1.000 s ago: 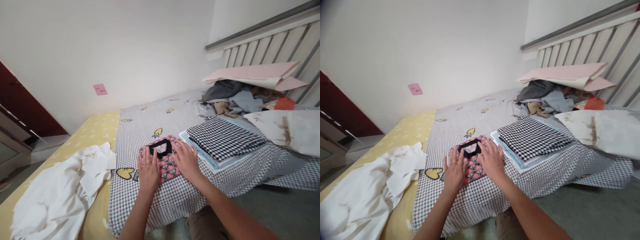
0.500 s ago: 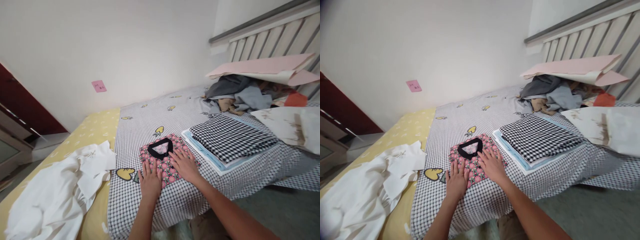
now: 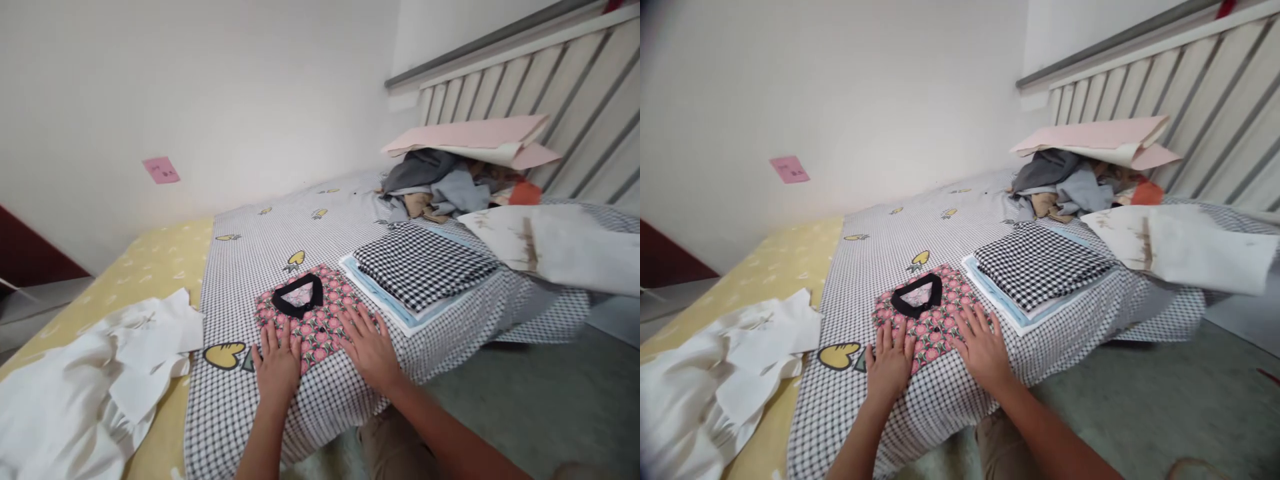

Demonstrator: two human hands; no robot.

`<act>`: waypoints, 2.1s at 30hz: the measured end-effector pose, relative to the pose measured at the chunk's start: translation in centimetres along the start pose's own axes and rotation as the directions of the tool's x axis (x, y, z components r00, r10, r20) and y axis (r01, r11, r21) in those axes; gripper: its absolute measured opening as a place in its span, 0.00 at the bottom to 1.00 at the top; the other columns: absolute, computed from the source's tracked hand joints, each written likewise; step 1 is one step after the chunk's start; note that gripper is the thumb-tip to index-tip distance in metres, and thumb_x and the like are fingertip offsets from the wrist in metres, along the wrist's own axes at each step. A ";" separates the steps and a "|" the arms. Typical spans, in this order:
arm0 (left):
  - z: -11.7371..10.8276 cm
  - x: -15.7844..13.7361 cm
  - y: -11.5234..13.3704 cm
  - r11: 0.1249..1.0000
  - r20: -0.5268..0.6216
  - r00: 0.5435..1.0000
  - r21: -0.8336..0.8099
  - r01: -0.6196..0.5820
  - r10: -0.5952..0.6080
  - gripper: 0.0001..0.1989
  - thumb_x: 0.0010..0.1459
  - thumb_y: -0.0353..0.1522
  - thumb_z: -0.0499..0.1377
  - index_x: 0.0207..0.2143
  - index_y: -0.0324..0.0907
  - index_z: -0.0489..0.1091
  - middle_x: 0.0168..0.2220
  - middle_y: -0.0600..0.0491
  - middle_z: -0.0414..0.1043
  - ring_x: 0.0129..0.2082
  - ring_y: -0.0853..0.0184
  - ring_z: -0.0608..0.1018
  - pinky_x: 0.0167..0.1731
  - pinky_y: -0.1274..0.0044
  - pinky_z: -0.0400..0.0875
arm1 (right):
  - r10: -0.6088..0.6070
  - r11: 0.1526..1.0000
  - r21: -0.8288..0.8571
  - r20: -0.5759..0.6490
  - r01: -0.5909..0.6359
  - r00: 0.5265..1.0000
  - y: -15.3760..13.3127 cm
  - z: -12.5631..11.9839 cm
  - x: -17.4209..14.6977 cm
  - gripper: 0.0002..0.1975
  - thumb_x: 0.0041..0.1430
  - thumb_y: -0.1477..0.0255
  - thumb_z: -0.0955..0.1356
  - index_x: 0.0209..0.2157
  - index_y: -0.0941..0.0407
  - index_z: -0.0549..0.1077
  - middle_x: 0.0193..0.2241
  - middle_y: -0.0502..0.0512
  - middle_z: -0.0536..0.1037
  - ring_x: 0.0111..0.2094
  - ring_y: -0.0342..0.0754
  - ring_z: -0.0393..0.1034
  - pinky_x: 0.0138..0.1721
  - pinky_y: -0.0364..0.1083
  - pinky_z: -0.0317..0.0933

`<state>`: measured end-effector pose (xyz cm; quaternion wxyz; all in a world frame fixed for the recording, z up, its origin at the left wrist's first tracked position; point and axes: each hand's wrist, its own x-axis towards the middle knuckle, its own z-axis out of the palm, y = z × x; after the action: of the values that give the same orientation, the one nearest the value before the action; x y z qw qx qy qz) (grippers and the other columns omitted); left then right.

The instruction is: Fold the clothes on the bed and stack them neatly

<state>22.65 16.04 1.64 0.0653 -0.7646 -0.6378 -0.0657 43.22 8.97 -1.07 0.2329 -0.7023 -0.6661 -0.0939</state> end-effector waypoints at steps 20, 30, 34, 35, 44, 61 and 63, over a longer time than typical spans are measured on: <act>0.4 -2.4 -0.5 0.998 -0.121 0.991 0.039 0.059 -0.053 0.28 0.70 0.43 0.45 0.69 0.46 0.56 0.72 0.44 0.53 0.70 0.48 0.61 0.66 0.53 0.55 | 0.041 0.991 -0.119 -0.202 -0.066 0.979 2.3 2.3 -5.6 0.29 0.70 0.66 0.61 0.71 0.49 0.57 0.70 0.54 0.60 0.71 0.59 0.47 0.69 0.63 0.39; 0.9 -5.8 -1.4 0.997 -0.154 0.985 -0.024 0.068 -0.071 0.30 0.69 0.42 0.48 0.69 0.41 0.57 0.70 0.41 0.59 0.69 0.50 0.62 0.67 0.55 0.56 | 0.061 0.992 -0.089 -0.235 -0.084 0.970 1.9 2.2 -5.8 0.32 0.70 0.66 0.62 0.72 0.46 0.51 0.70 0.53 0.60 0.70 0.61 0.49 0.67 0.66 0.43; 1.9 -7.0 -1.8 0.997 -0.235 0.970 -0.052 0.049 -0.060 0.31 0.70 0.43 0.45 0.70 0.37 0.55 0.69 0.40 0.61 0.69 0.51 0.62 0.67 0.55 0.56 | 0.069 0.994 -0.068 -0.249 -0.088 0.966 1.8 2.2 -5.9 0.31 0.71 0.66 0.61 0.72 0.47 0.52 0.70 0.54 0.61 0.70 0.61 0.49 0.67 0.66 0.42; 2.1 -7.2 -1.8 0.997 -0.249 0.966 -0.063 0.050 -0.065 0.32 0.70 0.43 0.44 0.70 0.35 0.55 0.69 0.39 0.61 0.69 0.50 0.62 0.67 0.55 0.56 | 0.069 0.994 -0.062 -0.249 -0.087 0.966 1.7 2.2 -5.9 0.31 0.71 0.66 0.61 0.72 0.47 0.52 0.70 0.54 0.61 0.70 0.61 0.49 0.67 0.66 0.42; 2.5 -8.7 -2.1 0.953 -0.225 0.956 -0.277 0.121 -0.186 0.32 0.68 0.43 0.49 0.66 0.31 0.58 0.68 0.35 0.61 0.69 0.51 0.62 0.68 0.56 0.55 | 0.087 0.994 -0.047 -0.251 -0.102 0.964 1.6 2.2 -6.4 0.29 0.71 0.65 0.61 0.71 0.48 0.54 0.69 0.57 0.62 0.71 0.62 0.48 0.67 0.67 0.41; -1.7 -7.3 -3.5 0.429 0.255 0.897 -0.809 0.402 -0.361 0.15 0.52 0.32 0.64 0.44 0.43 0.73 0.38 0.50 0.75 0.43 0.59 0.77 0.43 0.68 0.72 | 0.262 0.736 0.630 0.073 -0.248 0.962 2.8 -0.8 -6.1 0.18 0.61 0.62 0.63 0.45 0.51 0.80 0.50 0.61 0.81 0.52 0.60 0.74 0.54 0.61 0.66; -1.0 -6.8 -3.3 0.293 0.339 0.882 -0.852 0.435 -0.327 0.14 0.55 0.36 0.62 0.44 0.43 0.70 0.26 0.57 0.69 0.29 0.67 0.75 0.28 0.77 0.68 | 0.304 0.460 0.778 0.316 -0.428 0.899 2.5 -1.7 -5.9 0.17 0.60 0.61 0.64 0.43 0.52 0.80 0.42 0.60 0.83 0.41 0.56 0.79 0.44 0.55 0.72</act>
<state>18.22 9.86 1.45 -0.4119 -0.5010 -0.6606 -0.3780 45.41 2.90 -2.74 0.5068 -0.6375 -0.4764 0.3315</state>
